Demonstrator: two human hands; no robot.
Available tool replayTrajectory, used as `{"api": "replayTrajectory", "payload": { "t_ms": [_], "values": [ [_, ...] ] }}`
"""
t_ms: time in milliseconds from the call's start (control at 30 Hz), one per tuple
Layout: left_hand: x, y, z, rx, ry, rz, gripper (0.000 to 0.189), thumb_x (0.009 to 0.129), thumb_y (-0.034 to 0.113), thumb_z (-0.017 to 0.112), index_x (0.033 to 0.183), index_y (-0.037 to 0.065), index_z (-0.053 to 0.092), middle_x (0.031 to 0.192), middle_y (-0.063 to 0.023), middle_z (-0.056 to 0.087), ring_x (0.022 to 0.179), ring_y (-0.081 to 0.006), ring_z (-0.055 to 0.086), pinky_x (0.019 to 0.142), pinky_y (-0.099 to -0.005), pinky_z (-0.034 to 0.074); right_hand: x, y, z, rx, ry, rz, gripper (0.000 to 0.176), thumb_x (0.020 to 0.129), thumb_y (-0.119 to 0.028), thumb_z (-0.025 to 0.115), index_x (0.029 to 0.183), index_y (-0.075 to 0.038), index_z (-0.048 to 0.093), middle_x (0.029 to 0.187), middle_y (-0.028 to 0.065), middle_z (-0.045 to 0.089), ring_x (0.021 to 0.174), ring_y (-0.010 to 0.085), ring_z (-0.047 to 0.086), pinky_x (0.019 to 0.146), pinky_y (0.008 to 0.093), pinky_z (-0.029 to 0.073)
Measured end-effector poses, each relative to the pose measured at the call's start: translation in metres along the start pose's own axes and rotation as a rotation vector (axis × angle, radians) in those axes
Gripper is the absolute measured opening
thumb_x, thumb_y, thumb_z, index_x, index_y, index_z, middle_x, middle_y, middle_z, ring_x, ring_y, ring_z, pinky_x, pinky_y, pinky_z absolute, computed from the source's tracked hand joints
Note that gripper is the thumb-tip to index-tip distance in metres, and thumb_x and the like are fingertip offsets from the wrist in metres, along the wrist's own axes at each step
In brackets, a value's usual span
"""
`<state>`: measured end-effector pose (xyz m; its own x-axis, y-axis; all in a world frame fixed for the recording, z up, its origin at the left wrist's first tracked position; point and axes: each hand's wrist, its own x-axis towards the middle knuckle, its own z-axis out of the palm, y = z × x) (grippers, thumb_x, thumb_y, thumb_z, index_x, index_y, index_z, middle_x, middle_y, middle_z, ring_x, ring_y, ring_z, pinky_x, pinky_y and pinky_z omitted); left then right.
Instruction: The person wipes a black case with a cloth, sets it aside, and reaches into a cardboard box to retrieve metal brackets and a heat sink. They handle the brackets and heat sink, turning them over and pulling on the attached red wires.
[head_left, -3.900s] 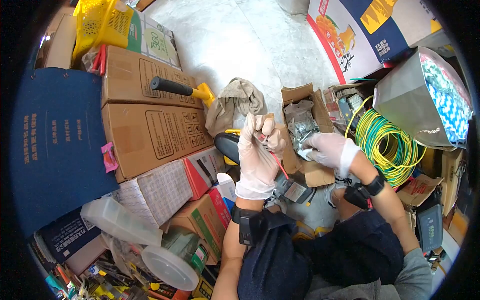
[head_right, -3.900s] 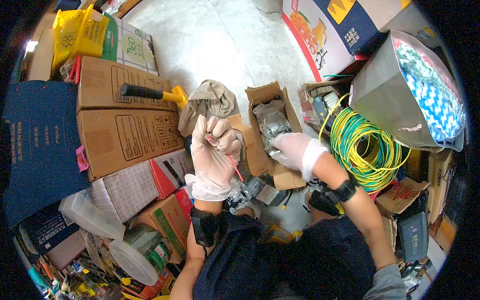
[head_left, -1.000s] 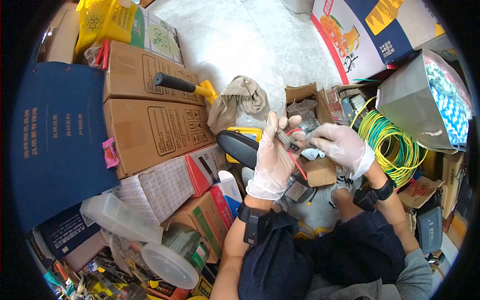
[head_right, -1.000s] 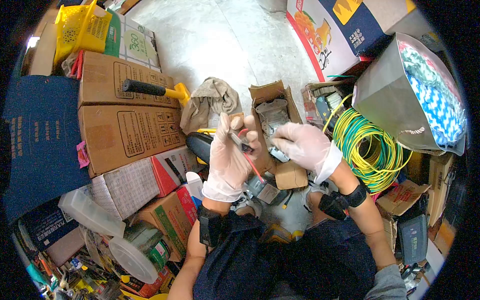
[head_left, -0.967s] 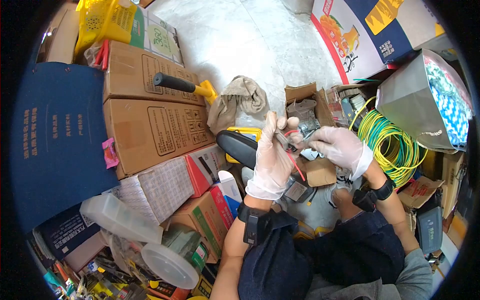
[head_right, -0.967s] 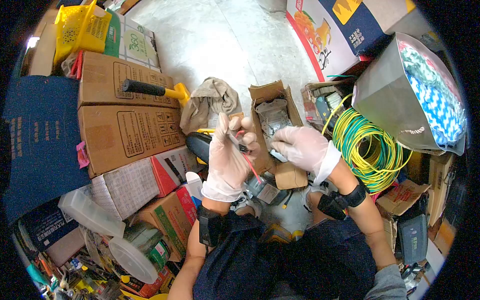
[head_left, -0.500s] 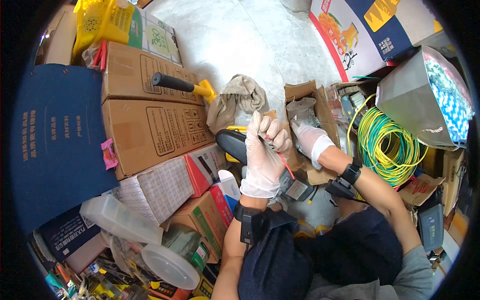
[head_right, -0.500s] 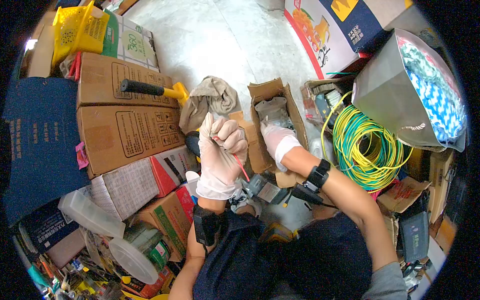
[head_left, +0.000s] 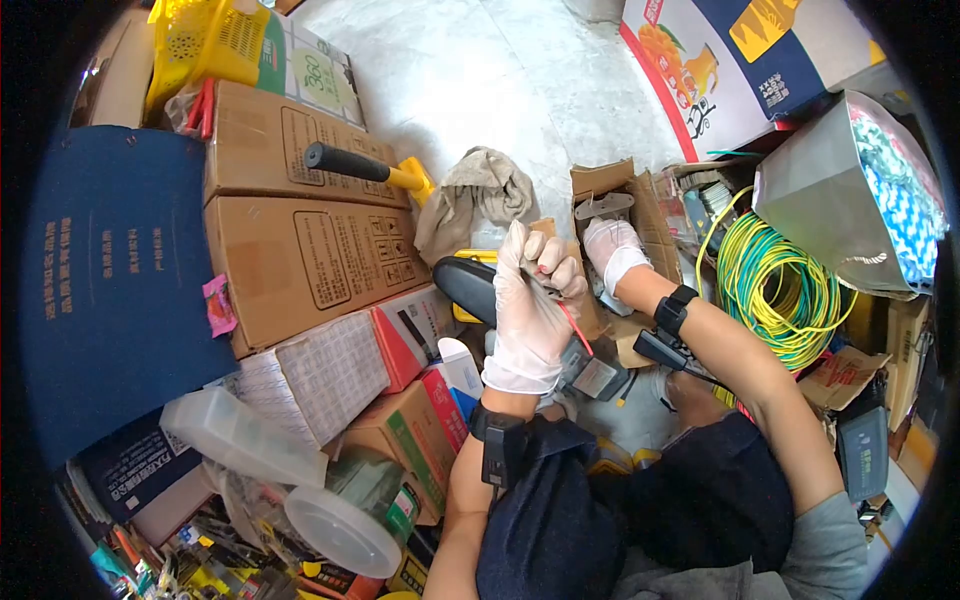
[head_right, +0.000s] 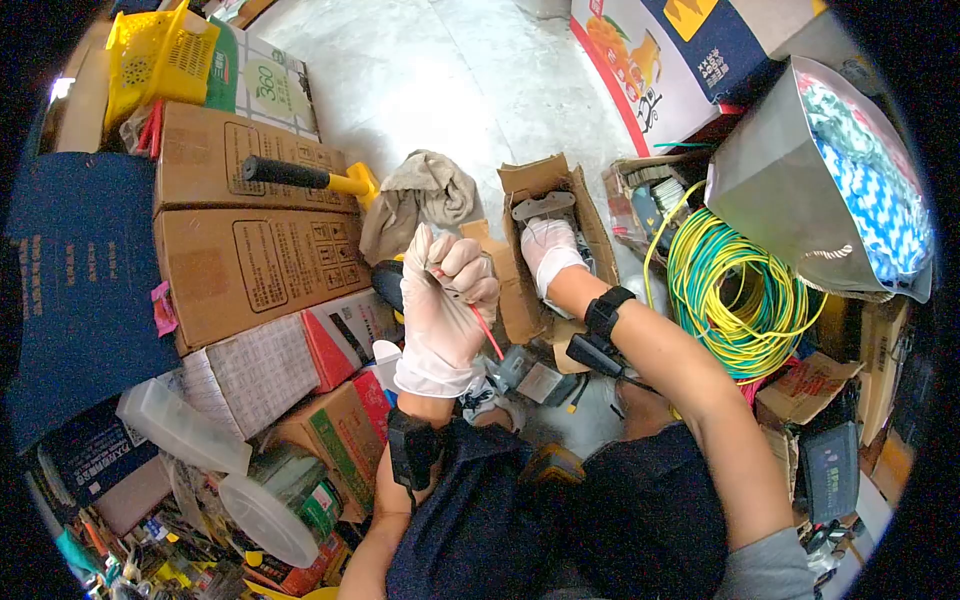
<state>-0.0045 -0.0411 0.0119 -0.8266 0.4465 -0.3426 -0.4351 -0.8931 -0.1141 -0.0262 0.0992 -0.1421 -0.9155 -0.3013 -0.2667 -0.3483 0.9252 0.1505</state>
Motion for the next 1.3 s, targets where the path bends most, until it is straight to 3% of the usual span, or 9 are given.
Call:
{"api": "replayTrajectory", "payload": {
  "t_ms": [133, 200, 300, 533, 767, 900, 1100, 1233, 1300],
  "values": [
    [0.0, -0.001, 0.0, 0.01, 0.001, 0.004, 0.041, 0.1, 0.035, 0.042, 0.065, 0.016, 0.034, 0.061, 0.0051, 0.025, 0.052, -0.0069, 0.025, 0.05, -0.022, 0.025, -0.003, 0.004, 0.007, 0.186, 0.263, 0.036, 0.009, 0.08, -0.009, 0.057, 0.08, -0.011, 0.065, 0.075, 0.0084, 0.065, 0.071, 0.0218, 0.068, 0.058, 0.0318, 0.052],
    [0.0, -0.002, 0.0, 0.016, 0.017, 0.007, 0.041, 0.1, 0.035, 0.043, 0.065, 0.016, 0.034, 0.061, 0.0051, 0.026, 0.052, -0.0067, 0.025, 0.05, -0.0219, 0.025, -0.003, 0.011, 0.001, 0.134, -0.007, 0.0, 0.01, 0.08, -0.009, 0.056, 0.082, -0.01, 0.065, 0.078, 0.0097, 0.065, 0.074, 0.0233, 0.068, 0.059, 0.0332, 0.052],
    [0.001, -0.002, -0.001, 0.025, 0.026, 0.009, 0.041, 0.1, 0.035, 0.043, 0.065, 0.016, 0.034, 0.061, 0.0051, 0.026, 0.052, -0.0066, 0.025, 0.05, -0.022, 0.025, -0.009, 0.021, -0.012, 0.085, -0.104, -0.094, 0.016, 0.084, -0.012, 0.053, 0.092, -0.008, 0.066, 0.09, 0.0127, 0.068, 0.08, 0.0255, 0.067, 0.063, 0.0376, 0.052],
    [0.001, 0.001, 0.001, 0.017, 0.075, 0.036, 0.041, 0.099, 0.035, 0.044, 0.065, 0.016, 0.034, 0.061, 0.0055, 0.026, 0.052, -0.0066, 0.025, 0.05, -0.0219, 0.025, -0.019, 0.027, -0.017, 0.083, 0.067, -0.007, 0.009, 0.081, -0.009, 0.056, 0.085, -0.009, 0.064, 0.082, 0.0111, 0.064, 0.078, 0.024, 0.067, 0.059, 0.0346, 0.052],
    [0.003, -0.003, 0.003, 0.047, 0.112, 0.034, 0.039, 0.099, 0.035, 0.045, 0.065, 0.016, 0.035, 0.062, 0.0057, 0.025, 0.054, -0.0065, 0.025, 0.051, -0.022, 0.026, -0.024, 0.027, -0.018, 0.172, -0.01, -0.103, 0.013, 0.08, -0.008, 0.059, 0.092, -0.008, 0.063, 0.089, 0.0116, 0.064, 0.082, 0.0256, 0.067, 0.063, 0.0354, 0.053],
    [0.004, -0.005, 0.002, 0.052, 0.119, 0.026, 0.039, 0.099, 0.035, 0.044, 0.066, 0.016, 0.035, 0.063, 0.0057, 0.026, 0.054, -0.0064, 0.025, 0.052, -0.0222, 0.027, -0.019, 0.021, -0.012, 0.099, -0.215, -0.149, 0.015, 0.078, -0.008, 0.059, 0.092, -0.006, 0.062, 0.092, 0.0136, 0.065, 0.087, 0.0268, 0.066, 0.07, 0.0371, 0.054],
    [0.003, -0.006, 0.002, 0.056, 0.148, 0.024, 0.039, 0.099, 0.035, 0.044, 0.067, 0.016, 0.034, 0.063, 0.0052, 0.025, 0.055, -0.0072, 0.026, 0.052, -0.0228, 0.027, -0.023, 0.024, -0.01, 0.117, -0.094, -0.173, 0.013, 0.078, -0.009, 0.06, 0.089, -0.007, 0.067, 0.086, 0.012, 0.068, 0.081, 0.0261, 0.068, 0.063, 0.0355, 0.053],
    [0.003, -0.002, -0.002, 0.072, 0.117, 0.025, 0.039, 0.099, 0.035, 0.043, 0.067, 0.015, 0.034, 0.064, 0.005, 0.025, 0.057, -0.0079, 0.026, 0.054, -0.0234, 0.028, -0.028, 0.027, -0.028, 0.131, -0.143, -0.186, 0.012, 0.078, -0.008, 0.059, 0.087, -0.006, 0.065, 0.085, 0.0127, 0.068, 0.081, 0.0274, 0.068, 0.063, 0.0355, 0.053],
    [0.003, -0.001, -0.004, 0.066, 0.173, 0.049, 0.037, 0.099, 0.036, 0.045, 0.069, 0.015, 0.035, 0.066, 0.0044, 0.027, 0.059, -0.0089, 0.028, 0.056, -0.0242, 0.031, -0.033, 0.028, -0.037, 0.302, -0.04, -0.135, 0.009, 0.077, -0.008, 0.058, 0.085, -0.006, 0.063, 0.087, 0.014, 0.067, 0.081, 0.0287, 0.068, 0.066, 0.0371, 0.053]
  ]
}}
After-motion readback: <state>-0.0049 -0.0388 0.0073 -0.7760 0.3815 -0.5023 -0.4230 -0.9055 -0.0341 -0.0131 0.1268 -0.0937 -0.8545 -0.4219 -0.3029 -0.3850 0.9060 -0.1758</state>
